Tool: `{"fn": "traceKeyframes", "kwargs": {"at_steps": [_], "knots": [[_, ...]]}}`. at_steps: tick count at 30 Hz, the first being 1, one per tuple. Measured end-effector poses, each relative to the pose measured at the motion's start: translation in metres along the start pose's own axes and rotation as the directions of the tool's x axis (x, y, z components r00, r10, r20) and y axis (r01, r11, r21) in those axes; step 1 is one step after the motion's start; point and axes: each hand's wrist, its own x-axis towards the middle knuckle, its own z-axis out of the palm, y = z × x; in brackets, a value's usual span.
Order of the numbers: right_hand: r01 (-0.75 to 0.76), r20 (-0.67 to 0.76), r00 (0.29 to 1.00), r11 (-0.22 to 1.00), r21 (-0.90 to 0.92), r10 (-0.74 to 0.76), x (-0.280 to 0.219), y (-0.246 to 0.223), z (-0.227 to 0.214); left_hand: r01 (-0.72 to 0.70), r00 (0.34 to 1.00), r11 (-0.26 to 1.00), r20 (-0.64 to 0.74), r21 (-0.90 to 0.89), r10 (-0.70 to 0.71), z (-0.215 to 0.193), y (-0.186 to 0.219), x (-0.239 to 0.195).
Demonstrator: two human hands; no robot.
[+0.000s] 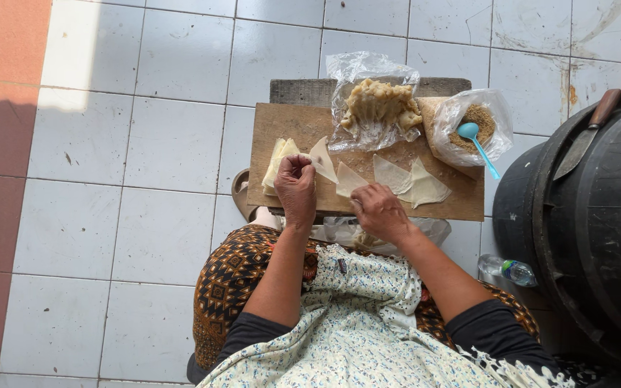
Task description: The person prepares food by placing filling from a plastic bag onto triangular pastry skins using a spoon and folding them by hand on a wooden board.
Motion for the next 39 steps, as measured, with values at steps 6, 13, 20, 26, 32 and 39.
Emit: {"fn": "traceKeyframes", "kwargs": {"at_steps": [6,13,20,26,32,39], "knots": [[-0.296,0.111,0.952,0.767,0.569,0.285,0.004,0.003,-0.001,0.066,0.997,0.998,0.05,-0.018,-0.065,-0.002,-0.002,-0.002],[-0.307,0.392,0.815,-0.257,0.917,0.427,0.014,0.025,-0.025,0.319,0.93,0.922,0.262,-0.22,-0.259,0.018,-0.027,-0.025],[-0.34,-0.046,0.85,0.613,0.713,0.525,0.019,0.02,-0.032,0.055,0.954,0.76,0.19,0.648,-0.231,0.008,-0.057,-0.039],[-0.282,-0.148,0.907,0.829,0.483,0.394,0.019,0.019,-0.058,-0.24,0.948,0.266,0.285,0.933,-0.144,0.006,-0.089,-0.055],[-0.279,0.064,0.918,0.52,0.808,0.392,0.019,0.017,-0.06,-0.166,0.945,0.289,0.236,0.943,-0.226,0.003,-0.079,-0.043],[-0.416,0.08,0.882,0.689,0.594,0.464,0.021,0.019,-0.011,-0.091,0.945,0.259,0.165,0.962,-0.283,-0.004,-0.05,-0.025]]}}
